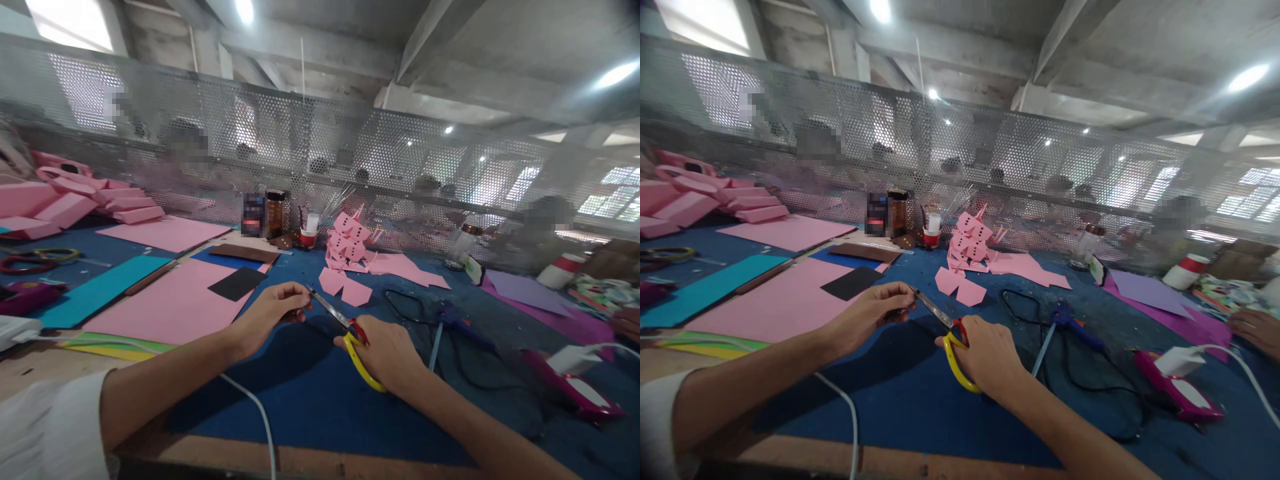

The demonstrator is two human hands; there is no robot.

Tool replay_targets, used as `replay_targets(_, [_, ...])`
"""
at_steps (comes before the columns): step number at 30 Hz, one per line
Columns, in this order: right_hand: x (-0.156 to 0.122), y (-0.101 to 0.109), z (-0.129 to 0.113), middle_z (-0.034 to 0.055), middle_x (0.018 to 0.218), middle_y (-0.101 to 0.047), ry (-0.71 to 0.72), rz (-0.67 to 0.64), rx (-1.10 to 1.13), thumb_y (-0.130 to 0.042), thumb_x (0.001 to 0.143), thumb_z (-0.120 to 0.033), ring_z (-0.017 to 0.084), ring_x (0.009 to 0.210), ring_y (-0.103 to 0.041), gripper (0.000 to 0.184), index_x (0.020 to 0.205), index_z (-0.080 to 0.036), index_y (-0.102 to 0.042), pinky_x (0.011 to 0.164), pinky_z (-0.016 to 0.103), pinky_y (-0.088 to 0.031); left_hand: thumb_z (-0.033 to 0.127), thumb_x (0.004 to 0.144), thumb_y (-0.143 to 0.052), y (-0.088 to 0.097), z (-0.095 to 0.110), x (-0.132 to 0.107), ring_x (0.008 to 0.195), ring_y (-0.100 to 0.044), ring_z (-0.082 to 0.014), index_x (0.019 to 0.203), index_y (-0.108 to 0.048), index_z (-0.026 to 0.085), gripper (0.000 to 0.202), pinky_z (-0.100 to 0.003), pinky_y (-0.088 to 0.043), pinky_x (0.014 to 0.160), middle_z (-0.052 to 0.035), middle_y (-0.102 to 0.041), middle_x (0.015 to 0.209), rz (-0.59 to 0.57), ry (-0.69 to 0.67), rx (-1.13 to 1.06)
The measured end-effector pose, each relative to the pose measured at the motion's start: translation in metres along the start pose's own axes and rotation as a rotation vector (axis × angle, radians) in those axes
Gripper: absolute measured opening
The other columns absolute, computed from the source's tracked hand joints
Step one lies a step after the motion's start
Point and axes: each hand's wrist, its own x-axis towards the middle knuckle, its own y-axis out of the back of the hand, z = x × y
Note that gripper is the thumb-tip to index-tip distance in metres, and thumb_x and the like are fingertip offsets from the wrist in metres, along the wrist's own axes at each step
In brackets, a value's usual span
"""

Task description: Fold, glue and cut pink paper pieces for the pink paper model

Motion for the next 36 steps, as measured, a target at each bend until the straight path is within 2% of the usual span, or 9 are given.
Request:
replay_targets(6, [0.0007, -0.0005, 0.0005, 0.0025, 0.074, -0.068, 0.009, -0.016, 0.007, -0.047, 0.093, -0.065, 0.021, 0.069, -0.067, 0.048, 0.079, -0.021, -0.057, 0.055, 0.029, -0.024, 0.033, 0.08, -0.069, 0.0009, -0.0008, 0.0011, 0.069, -0.056, -0.0115, 0.084, -0.065, 0.019, 0.016, -0.024, -0.042, 0.067, -0.0013, -0.065, 0.085, -0.005, -0.001, 0.003])
replay_targets(15, [-0.0002, -0.0029, 0.0005, 0.0017, 0.083, -0.066, 0.009, 0.064, 0.044, -0.051, 0.086, -0.072, 0.021, 0.067, -0.067, 0.051, 0.088, -0.021, -0.056, 0.055, 0.029, -0.021, 0.03, 0.083, -0.068, 0.0006, 0.0016, -0.0012, 0.069, -0.055, -0.0108, 0.091, -0.066, 0.018, 0.015, -0.024, -0.042, 0.068, -0.0011, -0.064, 0.085, 0.015, 0.001, -0.007])
replay_targets(19, [0.0002, -0.0045, 0.0015, 0.0025, 0.086, -0.066, -0.006, 0.076, 0.048, -0.05, 0.088, -0.071, 0.023, 0.07, -0.068, 0.05, 0.091, -0.021, -0.056, 0.056, 0.029, -0.021, 0.031, 0.084, -0.068, 0.0005, 0.0014, -0.0011, 0.068, -0.054, -0.0102, 0.086, -0.065, 0.017, 0.014, -0.024, -0.043, 0.068, -0.0001, -0.062, 0.083, 0.006, -0.022, -0.019])
replay_targets(26, [-0.0002, -0.0019, -0.0007, 0.0015, 0.076, -0.065, -0.022, 0.029, 0.049, -0.049, 0.087, -0.073, 0.021, 0.066, -0.066, 0.052, 0.084, -0.021, -0.055, 0.054, 0.029, -0.019, 0.029, 0.083, -0.069, 0.0023, -0.0022, 0.0026, 0.068, -0.055, -0.0103, 0.09, -0.065, 0.017, 0.015, -0.024, -0.043, 0.067, -0.0004, -0.063, 0.082, 0.008, -0.015, -0.023])
replay_targets(36, [-0.0005, -0.0027, 0.0001, 0.0013, 0.071, -0.064, 0.016, 0.058, 0.013, -0.048, 0.089, -0.071, 0.021, 0.066, -0.066, 0.051, 0.083, -0.021, -0.056, 0.053, 0.03, -0.018, 0.028, 0.081, -0.07, 0.0006, -0.0012, 0.0014, 0.067, -0.053, -0.0101, 0.088, -0.065, 0.016, 0.015, -0.023, -0.041, 0.066, -0.001, -0.064, 0.081, 0.014, -0.007, -0.023])
